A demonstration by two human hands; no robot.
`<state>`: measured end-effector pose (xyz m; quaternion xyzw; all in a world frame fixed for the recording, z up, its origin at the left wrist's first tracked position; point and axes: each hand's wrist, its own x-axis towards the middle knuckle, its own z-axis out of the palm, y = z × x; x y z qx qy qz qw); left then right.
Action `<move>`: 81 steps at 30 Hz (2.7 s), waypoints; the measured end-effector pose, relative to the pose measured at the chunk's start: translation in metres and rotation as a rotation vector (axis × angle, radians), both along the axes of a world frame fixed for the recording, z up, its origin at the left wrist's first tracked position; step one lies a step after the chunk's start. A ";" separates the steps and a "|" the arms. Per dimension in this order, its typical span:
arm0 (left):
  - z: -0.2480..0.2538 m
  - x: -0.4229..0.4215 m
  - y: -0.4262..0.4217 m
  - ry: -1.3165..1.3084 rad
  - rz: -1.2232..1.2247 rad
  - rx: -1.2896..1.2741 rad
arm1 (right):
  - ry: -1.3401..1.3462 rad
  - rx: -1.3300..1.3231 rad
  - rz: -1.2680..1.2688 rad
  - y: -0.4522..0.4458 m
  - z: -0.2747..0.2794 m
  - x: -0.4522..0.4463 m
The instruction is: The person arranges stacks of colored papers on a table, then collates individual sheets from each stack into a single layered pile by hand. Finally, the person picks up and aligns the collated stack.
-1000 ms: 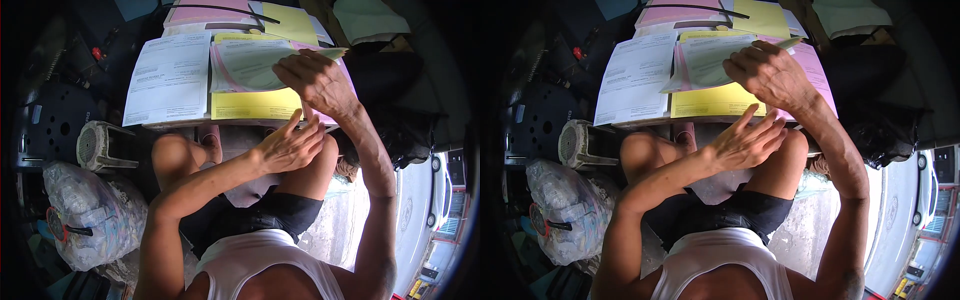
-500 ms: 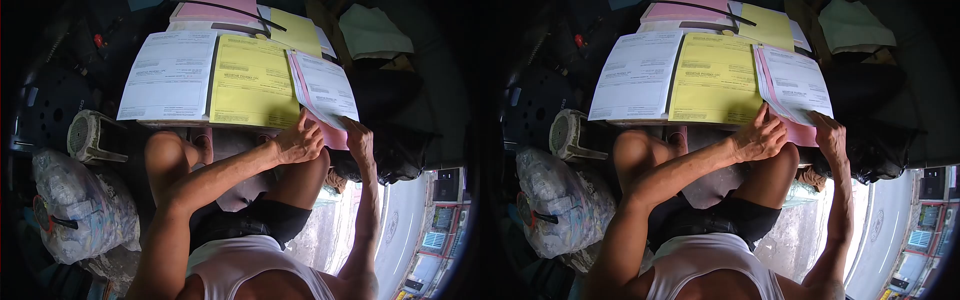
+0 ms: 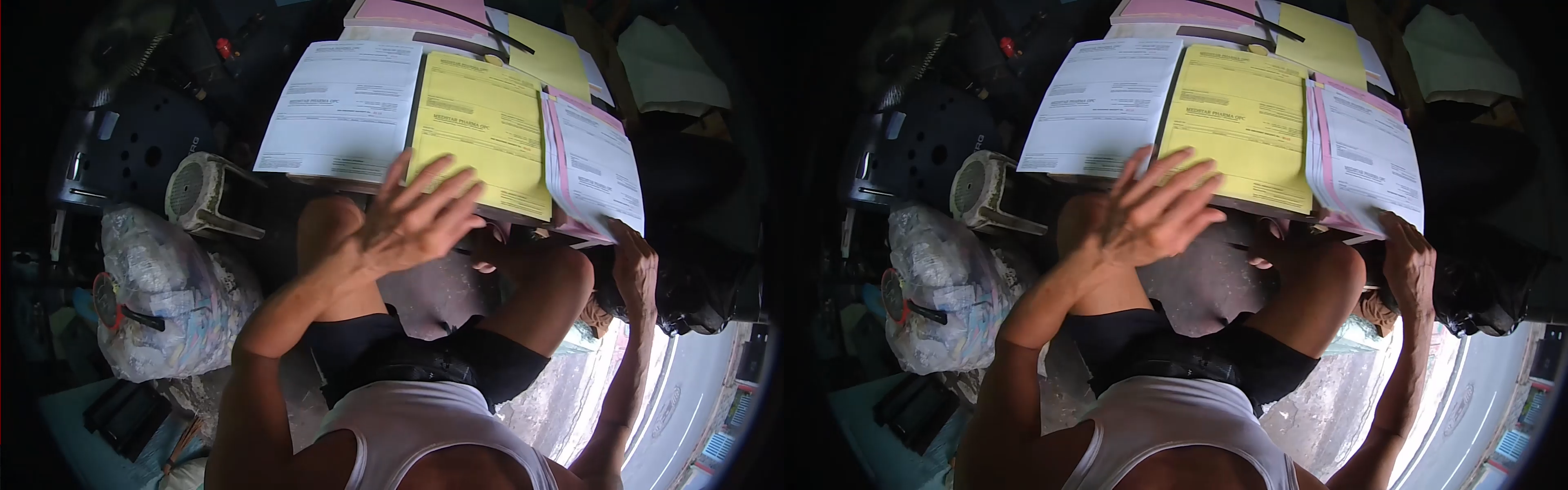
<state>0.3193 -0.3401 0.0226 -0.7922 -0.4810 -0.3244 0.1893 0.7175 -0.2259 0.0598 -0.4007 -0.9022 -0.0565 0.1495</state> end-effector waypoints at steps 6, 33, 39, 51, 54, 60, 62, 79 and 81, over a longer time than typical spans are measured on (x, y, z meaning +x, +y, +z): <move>0.010 -0.148 -0.067 0.356 0.551 -0.328 | 0.006 0.006 -0.056 0.002 0.000 -0.003; 0.006 -0.013 0.037 0.376 -0.107 -0.282 | 0.510 -0.011 -0.410 0.050 0.021 -0.025; -0.007 -0.021 0.024 0.442 -0.074 -0.067 | 0.386 0.069 -0.313 0.045 0.042 -0.100; 0.015 -0.016 0.015 0.002 -0.081 -0.339 | -0.116 -0.074 0.151 -0.013 0.012 -0.183; 0.018 -0.015 0.017 0.090 -0.038 -0.096 | 0.069 0.017 0.357 -0.012 0.013 -0.178; 0.016 0.070 0.009 0.060 -0.191 0.380 | -0.275 0.156 0.304 0.010 0.034 -0.189; 0.005 0.103 0.011 0.101 -0.333 0.204 | -0.312 0.372 0.443 0.022 0.059 -0.193; -0.034 0.171 0.081 0.158 -0.265 0.105 | -0.001 0.195 0.080 0.031 0.002 0.006; -0.025 0.171 0.080 0.075 -0.281 0.056 | 0.003 0.151 0.059 0.008 0.002 0.009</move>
